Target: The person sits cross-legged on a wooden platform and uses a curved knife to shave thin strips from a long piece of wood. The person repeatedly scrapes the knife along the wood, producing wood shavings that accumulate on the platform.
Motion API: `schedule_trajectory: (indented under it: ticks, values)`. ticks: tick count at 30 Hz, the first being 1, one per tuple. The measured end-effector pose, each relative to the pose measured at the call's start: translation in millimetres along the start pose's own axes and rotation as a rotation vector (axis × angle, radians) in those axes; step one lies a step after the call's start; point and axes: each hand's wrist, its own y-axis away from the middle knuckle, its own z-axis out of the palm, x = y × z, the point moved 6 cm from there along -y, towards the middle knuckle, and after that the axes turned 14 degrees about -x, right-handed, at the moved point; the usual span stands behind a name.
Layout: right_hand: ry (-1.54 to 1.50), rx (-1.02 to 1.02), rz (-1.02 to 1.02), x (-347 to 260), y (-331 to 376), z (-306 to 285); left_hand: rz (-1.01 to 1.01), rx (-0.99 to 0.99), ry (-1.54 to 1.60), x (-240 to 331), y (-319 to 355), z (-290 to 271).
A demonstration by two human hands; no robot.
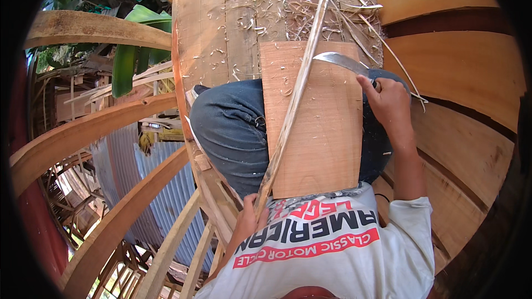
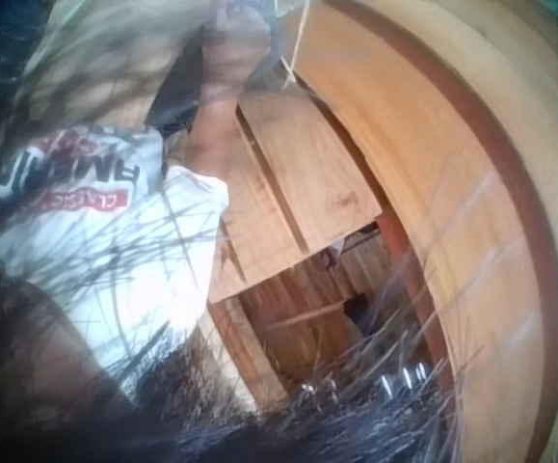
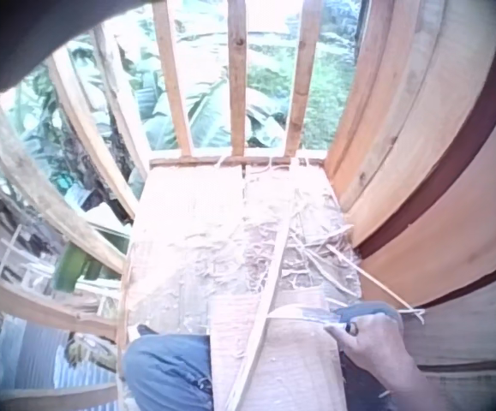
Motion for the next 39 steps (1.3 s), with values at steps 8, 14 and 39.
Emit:
schedule_trajectory:
  ticks: [8, 14, 39]
  values:
    - [-0.175, -0.187, -0.218, -24, 52, 52, 0.068, 0.012, 0.001, 7, -2, 2]
    - [-0.268, -0.129, -0.28, -6, 62, 43, -0.024, -0.051, 0.387, -14, -1, 21]
    - [-0.275, 0.002, -0.489, -3, 107, 42, 0.08, 0.149, 0.07, 19, 18, 42]
